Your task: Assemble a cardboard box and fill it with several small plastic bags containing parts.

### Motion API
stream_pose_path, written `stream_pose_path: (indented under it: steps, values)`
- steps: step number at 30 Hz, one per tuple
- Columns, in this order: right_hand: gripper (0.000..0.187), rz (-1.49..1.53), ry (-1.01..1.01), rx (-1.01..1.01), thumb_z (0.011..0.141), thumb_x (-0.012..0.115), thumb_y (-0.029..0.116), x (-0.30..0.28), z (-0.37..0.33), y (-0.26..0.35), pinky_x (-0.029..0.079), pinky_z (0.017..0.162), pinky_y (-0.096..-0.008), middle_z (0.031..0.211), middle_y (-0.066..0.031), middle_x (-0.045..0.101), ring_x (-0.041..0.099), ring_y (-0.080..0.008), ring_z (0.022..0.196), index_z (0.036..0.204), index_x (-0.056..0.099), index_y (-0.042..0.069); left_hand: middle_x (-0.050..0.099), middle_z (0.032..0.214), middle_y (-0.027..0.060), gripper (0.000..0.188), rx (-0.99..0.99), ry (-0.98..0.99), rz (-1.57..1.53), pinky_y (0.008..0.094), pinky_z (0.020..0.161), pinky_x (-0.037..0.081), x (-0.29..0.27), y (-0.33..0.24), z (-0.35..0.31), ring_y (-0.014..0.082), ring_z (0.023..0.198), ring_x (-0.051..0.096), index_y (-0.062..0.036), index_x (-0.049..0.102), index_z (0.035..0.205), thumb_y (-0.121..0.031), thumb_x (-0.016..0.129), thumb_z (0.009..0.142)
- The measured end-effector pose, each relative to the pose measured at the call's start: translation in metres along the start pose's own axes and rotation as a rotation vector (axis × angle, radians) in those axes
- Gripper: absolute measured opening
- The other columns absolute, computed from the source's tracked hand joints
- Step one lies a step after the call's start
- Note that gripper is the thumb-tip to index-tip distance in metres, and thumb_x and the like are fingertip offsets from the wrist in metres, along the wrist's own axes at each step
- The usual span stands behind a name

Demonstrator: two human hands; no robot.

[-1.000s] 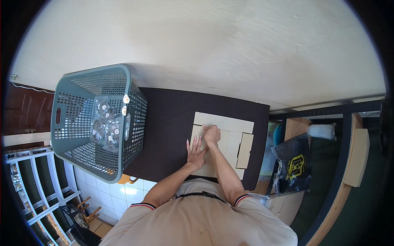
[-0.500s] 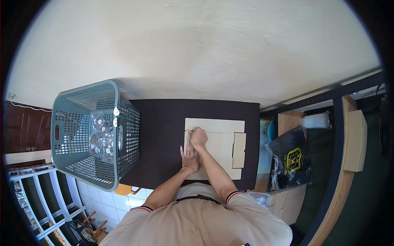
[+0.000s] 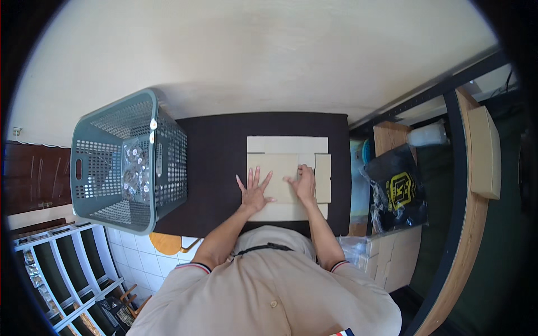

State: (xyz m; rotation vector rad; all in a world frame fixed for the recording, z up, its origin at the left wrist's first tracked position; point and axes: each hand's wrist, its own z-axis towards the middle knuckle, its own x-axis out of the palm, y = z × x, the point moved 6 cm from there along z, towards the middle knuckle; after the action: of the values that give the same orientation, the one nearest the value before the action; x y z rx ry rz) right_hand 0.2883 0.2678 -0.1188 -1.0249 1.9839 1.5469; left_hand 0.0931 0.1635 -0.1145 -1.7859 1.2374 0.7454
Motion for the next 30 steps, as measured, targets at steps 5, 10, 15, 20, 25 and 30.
stream_pose_path:
  steps: [5,10,15,20,25,30]
  values:
    - [0.114,-0.364,0.016,-0.221,0.059,0.095,0.048,0.003,-0.082,0.029,0.032,0.115,-0.0569,0.166,-0.0307,0.026,0.027,-0.0456,0.153,0.157,0.048,0.014,-0.010,0.175,0.0172,0.122,0.027,0.068,0.007,0.0813,0.114,-0.008,-0.018,-0.007,-0.009,0.0401,0.161,-0.012,-0.0389,0.010,0.168,-0.067,0.081,0.073]
    - [0.120,-0.309,-0.043,-0.222,0.059,0.093,0.052,0.008,-0.074,0.018,0.017,0.124,-0.0629,0.169,-0.0312,0.017,0.016,-0.0449,0.159,0.161,0.041,0.017,-0.006,0.175,0.0210,0.133,0.071,0.020,0.046,0.0750,0.119,-0.009,-0.010,0.004,-0.003,0.0400,0.161,-0.010,-0.0350,0.009,0.169,-0.064,0.088,0.066]
    - [0.118,-0.318,0.038,-0.203,0.063,0.091,0.051,0.005,-0.076,0.010,0.016,0.126,-0.0614,0.169,-0.0321,0.016,0.015,-0.0465,0.158,0.163,0.037,0.020,0.009,0.174,0.0217,0.132,0.037,-0.032,0.033,0.0618,0.126,-0.009,-0.023,0.041,-0.011,0.0387,0.162,0.000,-0.0046,0.012,0.167,-0.057,0.087,0.072]
    - [0.117,-0.359,0.088,-0.184,0.064,0.092,0.048,0.010,-0.073,0.010,0.015,0.126,-0.0614,0.168,-0.0334,0.015,0.014,-0.0462,0.159,0.163,0.036,0.020,0.005,0.173,0.0271,0.144,0.059,-0.072,0.098,0.0709,0.122,-0.010,-0.023,0.046,-0.016,0.0425,0.161,-0.006,-0.0023,0.013,0.166,-0.064,0.090,0.061]
    - [0.117,-0.370,0.108,-0.152,0.065,0.092,0.047,0.012,-0.071,0.011,0.014,0.127,-0.0617,0.168,-0.0335,0.016,0.013,-0.0459,0.159,0.163,0.036,0.020,-0.008,0.172,0.0291,0.170,-0.033,0.017,0.128,0.0794,0.115,-0.011,-0.055,0.045,0.011,0.0497,0.157,-0.015,-0.0086,0.004,0.168,-0.065,0.098,0.038]
    - [0.116,-0.379,0.126,-0.135,0.065,0.093,0.045,0.013,-0.072,0.017,0.014,0.127,-0.0617,0.168,-0.0335,0.016,0.013,-0.0458,0.159,0.163,0.037,0.020,-0.017,0.168,0.0344,0.187,-0.149,0.099,0.025,0.0784,0.114,-0.013,-0.045,0.056,0.026,0.0519,0.155,-0.022,-0.0143,-0.013,0.167,-0.053,0.103,0.026]
